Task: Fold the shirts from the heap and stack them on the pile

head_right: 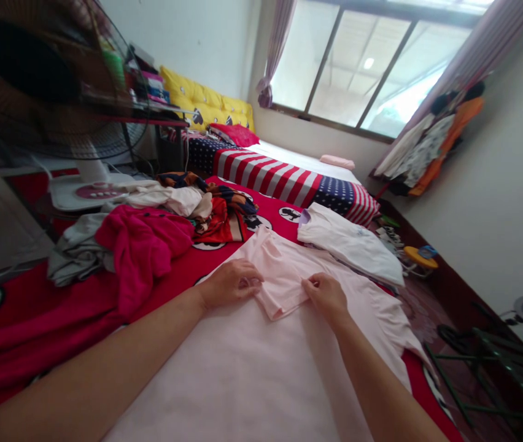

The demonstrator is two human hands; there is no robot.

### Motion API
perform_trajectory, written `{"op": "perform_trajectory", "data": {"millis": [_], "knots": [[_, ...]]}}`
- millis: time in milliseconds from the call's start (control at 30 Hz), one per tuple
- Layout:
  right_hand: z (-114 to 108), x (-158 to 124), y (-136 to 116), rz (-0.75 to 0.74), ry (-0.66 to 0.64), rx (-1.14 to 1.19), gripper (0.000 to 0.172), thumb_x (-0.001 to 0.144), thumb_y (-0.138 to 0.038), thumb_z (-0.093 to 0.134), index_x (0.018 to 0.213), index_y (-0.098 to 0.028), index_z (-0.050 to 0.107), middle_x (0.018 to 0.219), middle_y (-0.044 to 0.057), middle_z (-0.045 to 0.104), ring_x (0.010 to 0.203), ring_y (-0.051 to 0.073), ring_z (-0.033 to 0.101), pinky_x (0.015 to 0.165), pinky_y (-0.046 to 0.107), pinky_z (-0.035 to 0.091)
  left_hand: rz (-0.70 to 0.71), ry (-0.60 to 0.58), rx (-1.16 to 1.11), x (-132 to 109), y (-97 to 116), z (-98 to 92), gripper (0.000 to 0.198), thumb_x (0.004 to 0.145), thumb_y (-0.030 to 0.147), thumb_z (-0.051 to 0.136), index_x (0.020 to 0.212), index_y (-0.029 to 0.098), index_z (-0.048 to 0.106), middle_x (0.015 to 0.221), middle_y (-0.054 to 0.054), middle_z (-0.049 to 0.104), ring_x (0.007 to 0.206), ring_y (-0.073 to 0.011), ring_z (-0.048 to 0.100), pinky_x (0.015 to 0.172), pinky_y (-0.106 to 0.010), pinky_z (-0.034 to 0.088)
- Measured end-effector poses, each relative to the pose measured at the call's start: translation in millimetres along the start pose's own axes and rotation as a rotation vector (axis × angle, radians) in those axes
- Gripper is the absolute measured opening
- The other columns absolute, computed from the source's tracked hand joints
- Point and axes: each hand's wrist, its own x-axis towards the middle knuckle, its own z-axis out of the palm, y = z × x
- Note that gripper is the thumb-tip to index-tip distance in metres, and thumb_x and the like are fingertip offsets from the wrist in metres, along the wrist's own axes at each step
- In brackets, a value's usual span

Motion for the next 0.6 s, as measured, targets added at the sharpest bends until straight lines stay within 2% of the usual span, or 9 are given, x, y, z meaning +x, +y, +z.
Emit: {"op": "perform_trajectory", "data": {"millis": [67,133,233,367,467,533,600], "knots": [[-5,7,-3,0.101,-0.007,-0.088,0.02,0.073,-0.035,0.055,0.066,-0.021,0.069,0.067,0.005,0.068,0.068,0.02,0.062,0.056,0.028,0.039,0.004,-0.001,-0.001,0,-1,1.3,0.016,0.079,0.025,0.063,0.092,0.021,0.072,0.084,-0.004,0.07,0.086,-0.018,0.061,0.082,-0.029,0.046],[-8,15,-12,0.118,0.085,-0.114,0.017,0.071,-0.03,0.056,0.075,-0.022,0.07,0.076,0.004,0.07,0.071,0.02,0.063,0.057,0.028,0.038,0.016,-0.017,-0.002,1,-2,2.0,0.014,0.079,0.025,0.063,0.088,0.021,0.072,0.082,-0.004,0.071,0.085,-0.0179,0.061,0.083,-0.029,0.046],[0,31,-35,-0.014,0.147,-0.042,0.022,0.075,-0.035,0.056,0.086,-0.021,0.07,0.086,0.004,0.071,0.074,0.019,0.063,0.062,0.027,0.04,0.034,-0.043,-0.003,1,-2,1.2,0.012,0.081,0.024,0.061,0.083,0.021,0.072,0.081,-0.003,0.071,0.085,-0.0176,0.061,0.085,-0.029,0.045],[25,57,-65,-0.121,0.088,-0.002,0.034,0.078,-0.044,0.058,0.096,-0.017,0.068,0.093,0.007,0.07,0.077,0.018,0.063,0.065,0.026,0.042,0.046,-0.054,-0.011,1,-1,-1.4,0.013,0.082,0.024,0.06,0.084,0.021,0.072,0.082,-0.003,0.071,0.085,-0.0173,0.062,0.086,-0.029,0.045],[38,70,-73,-0.134,0.043,-0.041,0.031,0.079,-0.046,0.058,0.084,-0.017,0.07,0.088,0.008,0.07,0.078,0.018,0.063,0.065,0.025,0.04,0.046,-0.058,-0.033,0,-2,-1.9,0.013,0.082,0.024,0.06,0.084,0.021,0.072,0.083,-0.003,0.071,0.085,-0.0172,0.062,0.087,-0.029,0.046],[40,72,-70,-0.08,0.047,-0.071,0.036,0.081,-0.049,0.054,0.07,-0.018,0.068,0.079,0.008,0.069,0.076,0.02,0.063,0.062,0.026,0.038,0.03,-0.036,-0.071,0,-3,-1.2,0.013,0.082,0.025,0.061,0.087,0.021,0.072,0.088,-0.004,0.071,0.088,-0.0174,0.062,0.087,-0.028,0.046],[38,70,-64,-0.007,0.065,-0.097,0.037,0.081,-0.05,0.053,0.067,-0.019,0.067,0.075,0.008,0.068,0.074,0.021,0.063,0.058,0.027,0.036,0.021,-0.004,-0.116,0,-4,-0.2,0.015,0.081,0.025,0.062,0.093,0.02,0.071,0.096,-0.005,0.07,0.093,-0.0175,0.062,0.088,-0.027,0.046]]}}
